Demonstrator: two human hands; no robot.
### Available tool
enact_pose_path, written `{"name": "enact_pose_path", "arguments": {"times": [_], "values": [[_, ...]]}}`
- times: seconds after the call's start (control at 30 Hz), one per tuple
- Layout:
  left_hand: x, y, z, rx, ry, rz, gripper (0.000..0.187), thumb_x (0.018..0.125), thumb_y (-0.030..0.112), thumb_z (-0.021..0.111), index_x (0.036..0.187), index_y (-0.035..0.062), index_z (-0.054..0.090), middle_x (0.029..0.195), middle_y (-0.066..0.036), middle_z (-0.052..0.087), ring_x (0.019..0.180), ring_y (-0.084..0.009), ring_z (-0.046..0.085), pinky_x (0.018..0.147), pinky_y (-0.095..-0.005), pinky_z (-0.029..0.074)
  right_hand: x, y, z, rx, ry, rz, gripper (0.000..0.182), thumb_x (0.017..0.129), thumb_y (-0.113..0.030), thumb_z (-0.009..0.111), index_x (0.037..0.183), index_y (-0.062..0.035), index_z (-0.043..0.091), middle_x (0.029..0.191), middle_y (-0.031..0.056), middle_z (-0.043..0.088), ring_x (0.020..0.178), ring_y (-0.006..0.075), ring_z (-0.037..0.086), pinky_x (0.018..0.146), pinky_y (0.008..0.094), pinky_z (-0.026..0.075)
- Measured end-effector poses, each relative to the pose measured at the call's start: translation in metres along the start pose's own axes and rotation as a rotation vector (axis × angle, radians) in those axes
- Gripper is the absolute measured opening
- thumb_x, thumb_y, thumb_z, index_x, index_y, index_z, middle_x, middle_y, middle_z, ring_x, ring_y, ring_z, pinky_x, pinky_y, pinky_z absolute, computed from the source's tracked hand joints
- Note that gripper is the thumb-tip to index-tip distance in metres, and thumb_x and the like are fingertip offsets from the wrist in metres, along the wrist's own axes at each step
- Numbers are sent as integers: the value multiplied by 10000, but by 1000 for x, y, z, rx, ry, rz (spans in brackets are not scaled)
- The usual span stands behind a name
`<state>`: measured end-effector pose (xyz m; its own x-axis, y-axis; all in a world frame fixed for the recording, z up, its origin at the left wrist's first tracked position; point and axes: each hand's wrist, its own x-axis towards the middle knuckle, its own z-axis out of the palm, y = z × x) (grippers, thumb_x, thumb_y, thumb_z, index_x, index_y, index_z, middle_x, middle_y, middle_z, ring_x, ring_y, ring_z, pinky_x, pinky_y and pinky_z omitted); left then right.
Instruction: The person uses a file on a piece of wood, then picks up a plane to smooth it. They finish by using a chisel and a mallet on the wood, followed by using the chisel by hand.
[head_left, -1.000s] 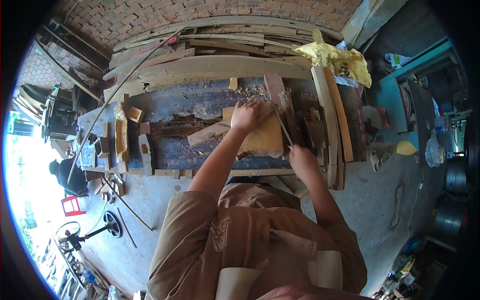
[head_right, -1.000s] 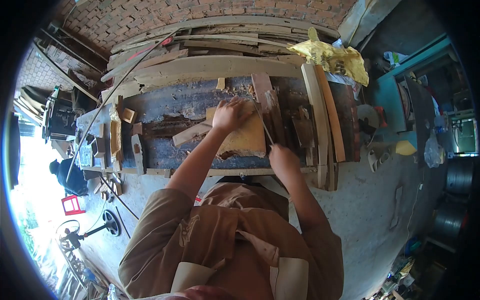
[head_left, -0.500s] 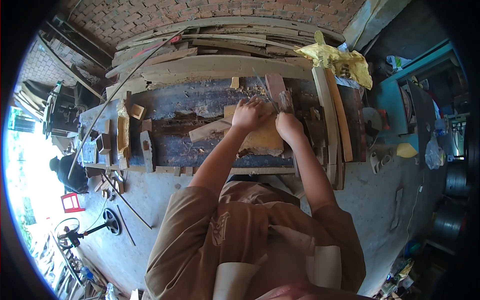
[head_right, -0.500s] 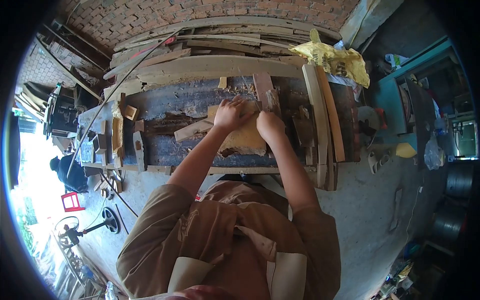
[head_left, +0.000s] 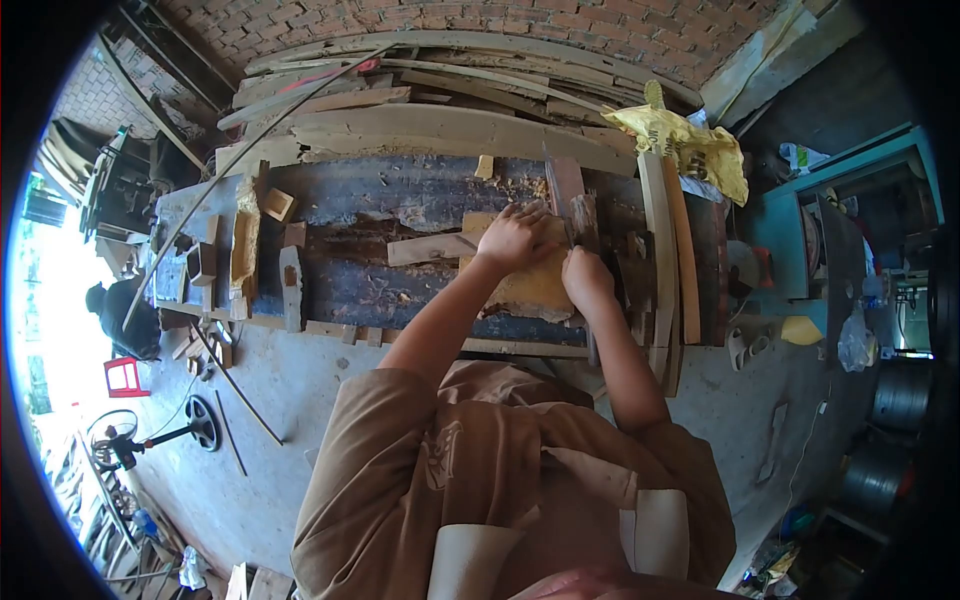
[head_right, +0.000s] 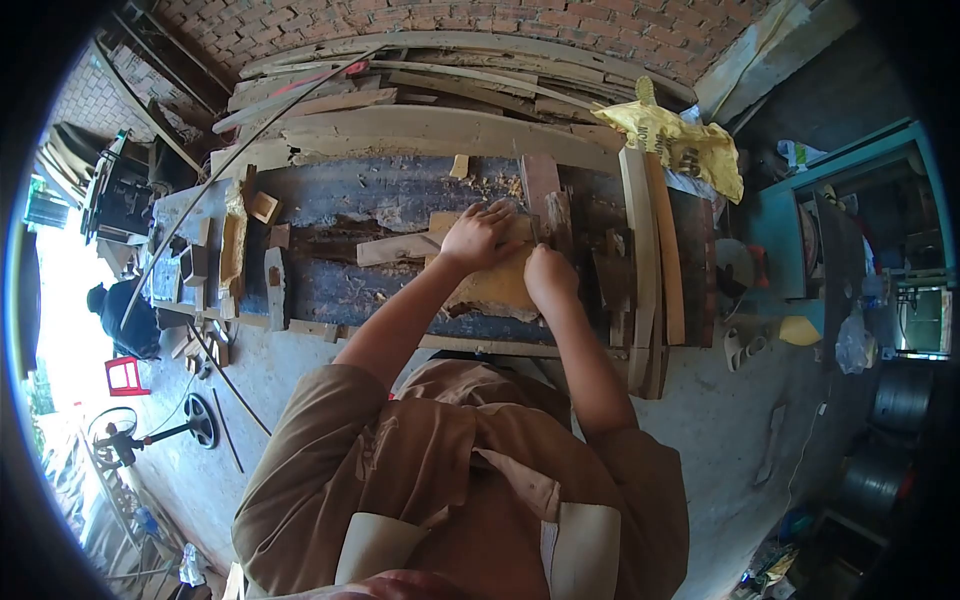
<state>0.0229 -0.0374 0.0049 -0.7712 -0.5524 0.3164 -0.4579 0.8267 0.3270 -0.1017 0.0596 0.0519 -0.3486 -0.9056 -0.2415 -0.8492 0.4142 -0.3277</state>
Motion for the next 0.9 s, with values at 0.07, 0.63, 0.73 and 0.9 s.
{"name": "enact_pose_path", "arguments": {"times": [0.07,0.63,0.73,0.9], "values": [[0,1,1,12,-25,9,502,799,441,495,1103,42,519,1202,-103,495,1165,-218,419,973,-415,300,4,0,6,11,55,-4,295,862,-214,375,798,15,551,754,234,592,733,384,584,667,444,478],[2,3,0,-1,-36,-68,504,787,434,522,1099,38,535,1217,-80,492,1206,-211,378,974,-433,294,-85,14,2,37,-3,40,231,848,-207,426,790,-10,530,694,215,596,675,376,594,611,444,484],[2,3,1,-36,-35,-64,515,780,427,530,1109,30,526,1210,-93,496,1201,-216,385,975,-432,293,-84,15,-9,44,-27,70,245,850,-214,420,786,-8,537,705,219,595,686,376,592,621,449,480],[1,3,1,-29,-25,-51,522,775,421,537,1118,29,519,1208,-105,496,1194,-221,393,972,-427,298,-43,11,-11,103,-32,47,258,844,-200,404,812,3,559,769,229,598,766,375,589,690,448,471]]}}
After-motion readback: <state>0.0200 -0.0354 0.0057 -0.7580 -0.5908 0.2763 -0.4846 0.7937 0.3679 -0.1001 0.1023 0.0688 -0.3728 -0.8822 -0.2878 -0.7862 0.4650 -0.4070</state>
